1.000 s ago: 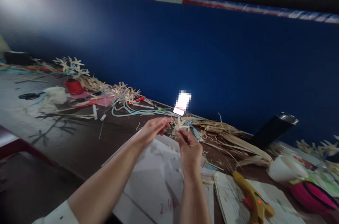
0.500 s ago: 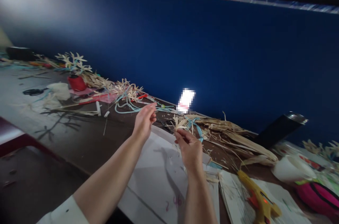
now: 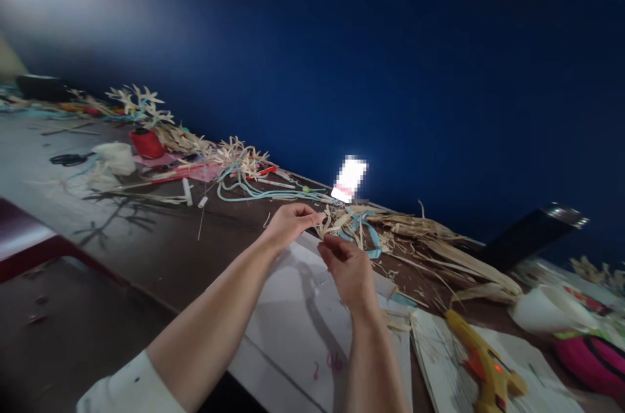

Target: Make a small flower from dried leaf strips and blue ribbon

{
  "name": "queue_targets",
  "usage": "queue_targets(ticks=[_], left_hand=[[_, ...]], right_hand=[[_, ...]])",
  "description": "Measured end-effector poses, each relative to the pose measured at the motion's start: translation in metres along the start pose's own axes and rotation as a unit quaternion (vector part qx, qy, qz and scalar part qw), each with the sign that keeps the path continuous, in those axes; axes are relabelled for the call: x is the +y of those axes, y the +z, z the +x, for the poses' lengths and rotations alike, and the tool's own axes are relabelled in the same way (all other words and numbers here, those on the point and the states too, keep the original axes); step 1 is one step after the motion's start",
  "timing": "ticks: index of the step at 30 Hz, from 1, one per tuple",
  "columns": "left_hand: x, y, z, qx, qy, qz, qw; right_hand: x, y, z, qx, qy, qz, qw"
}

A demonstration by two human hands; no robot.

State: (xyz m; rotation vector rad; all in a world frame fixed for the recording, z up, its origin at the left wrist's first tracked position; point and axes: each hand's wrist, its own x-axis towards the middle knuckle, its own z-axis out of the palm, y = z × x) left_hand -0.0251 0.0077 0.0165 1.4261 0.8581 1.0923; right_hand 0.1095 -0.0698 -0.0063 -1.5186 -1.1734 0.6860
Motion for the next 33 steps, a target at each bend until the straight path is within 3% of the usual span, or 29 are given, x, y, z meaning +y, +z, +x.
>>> queue_targets(ticks=[14, 33], left_hand=[[0.0039, 0.0008, -0.0029, -0.013, -0.01, -0.024, 1.0], [0.0056, 0.0027, -0.0013, -0.035, -0.008, -0.088, 0.995]], right_hand=[[0.0008, -0.0013, -0.0001, 0.077, -0.015, -0.015, 0.997], [-0.0018, -0.0022, -0.0009, 0.062, 0.004, 0.055, 0.997]])
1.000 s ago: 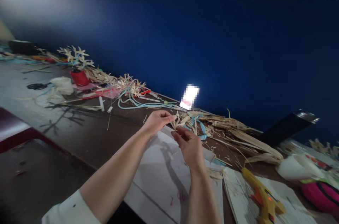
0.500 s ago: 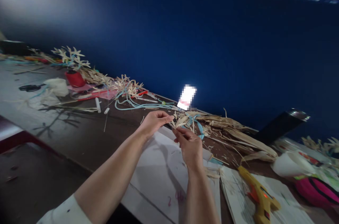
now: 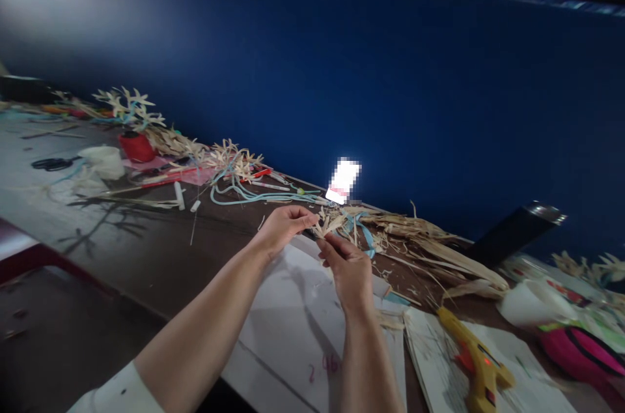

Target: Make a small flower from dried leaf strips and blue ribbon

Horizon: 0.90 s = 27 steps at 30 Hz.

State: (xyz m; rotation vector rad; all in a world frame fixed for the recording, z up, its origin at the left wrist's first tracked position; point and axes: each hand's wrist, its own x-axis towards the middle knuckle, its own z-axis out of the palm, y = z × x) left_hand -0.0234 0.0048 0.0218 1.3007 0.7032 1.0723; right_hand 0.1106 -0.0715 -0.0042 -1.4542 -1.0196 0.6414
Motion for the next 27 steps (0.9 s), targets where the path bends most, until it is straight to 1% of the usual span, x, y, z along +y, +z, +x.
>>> queue_targets(ticks=[9, 15, 21, 27], left_hand=[[0.0, -0.001, -0.001, -0.003, 0.008, 0.023, 1.0], [-0.001, -0.002, 0.0, -0.007, 0.014, 0.039, 0.999], [0.001, -0.001, 0.0, -0.001, 0.022, 0.048, 0.999], [0.002, 0.0, -0.001, 0.002, 0.028, 0.044, 0.999]], right_hand=[[-0.007, 0.002, -0.004, -0.033, -0.009, 0.037, 0.999], [-0.006, 0.002, -0.003, -0.017, -0.011, 0.029, 0.999], [-0.007, 0.002, -0.003, 0.023, -0.004, 0.032, 0.999], [-0.01, 0.003, -0.005, 0.037, -0.03, 0.022, 0.999]])
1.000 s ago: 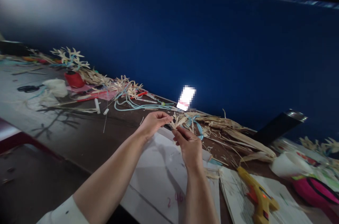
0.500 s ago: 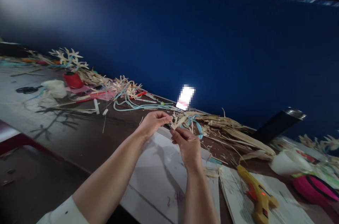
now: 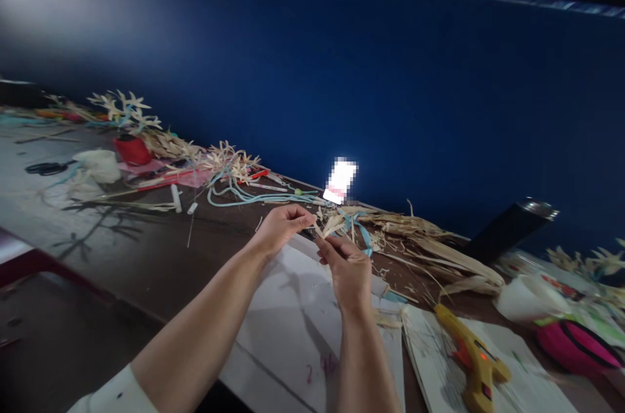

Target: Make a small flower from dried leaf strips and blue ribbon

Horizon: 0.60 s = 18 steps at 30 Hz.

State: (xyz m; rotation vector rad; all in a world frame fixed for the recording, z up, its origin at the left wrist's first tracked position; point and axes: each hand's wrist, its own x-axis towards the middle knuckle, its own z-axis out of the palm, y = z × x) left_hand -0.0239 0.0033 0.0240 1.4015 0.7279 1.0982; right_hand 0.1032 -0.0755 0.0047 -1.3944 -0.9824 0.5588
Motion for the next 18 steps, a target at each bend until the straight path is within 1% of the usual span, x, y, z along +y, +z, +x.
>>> queue_targets(ticks=[5, 8, 13, 18], left_hand=[[-0.0025, 0.0, 0.0002, -0.019, -0.004, -0.01, 1.0], [-0.0031, -0.0003, 0.0002, -0.029, -0.004, -0.014, 0.999], [-0.0025, 0.0003, -0.0007, -0.029, -0.005, -0.015, 0.999], [-0.0017, 0.0011, -0.0011, -0.03, -0.006, -0.018, 0.999]], right_hand=[[-0.0001, -0.0012, -0.0016, 0.008, -0.001, -0.011, 1.0], [0.0011, -0.0024, -0.0016, 0.001, -0.009, -0.023, 1.0], [0.0027, -0.0031, -0.0004, -0.002, -0.013, -0.026, 1.0], [-0.0009, -0.0031, -0.0015, 0.002, -0.025, -0.035, 0.999]])
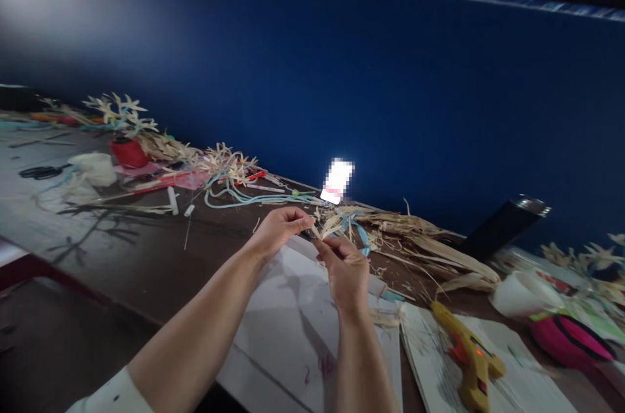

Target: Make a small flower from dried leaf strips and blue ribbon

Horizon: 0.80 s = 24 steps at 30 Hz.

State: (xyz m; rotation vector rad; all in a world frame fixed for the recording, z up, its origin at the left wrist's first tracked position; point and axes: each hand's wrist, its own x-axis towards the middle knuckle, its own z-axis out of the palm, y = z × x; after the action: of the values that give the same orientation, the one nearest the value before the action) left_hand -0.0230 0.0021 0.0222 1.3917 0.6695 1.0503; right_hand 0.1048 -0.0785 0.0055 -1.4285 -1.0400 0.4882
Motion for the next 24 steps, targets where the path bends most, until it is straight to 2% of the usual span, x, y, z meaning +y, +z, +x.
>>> queue_targets(ticks=[5, 16, 24], left_hand=[[-0.0011, -0.0003, 0.0005, 0.001, 0.001, 0.001, 1.0], [-0.0015, -0.0007, -0.0016, 0.005, -0.007, 0.001, 1.0], [0.0014, -0.0002, -0.003, -0.001, 0.009, -0.014, 1.0]], right_hand=[[-0.0003, -0.0004, -0.001, -0.003, -0.015, -0.014, 1.0], [0.0043, 0.0007, 0.0014, -0.011, 0.0, 0.02, 1.0], [0.0058, 0.0011, 0.0019, 0.011, 0.049, 0.042, 0.998]])
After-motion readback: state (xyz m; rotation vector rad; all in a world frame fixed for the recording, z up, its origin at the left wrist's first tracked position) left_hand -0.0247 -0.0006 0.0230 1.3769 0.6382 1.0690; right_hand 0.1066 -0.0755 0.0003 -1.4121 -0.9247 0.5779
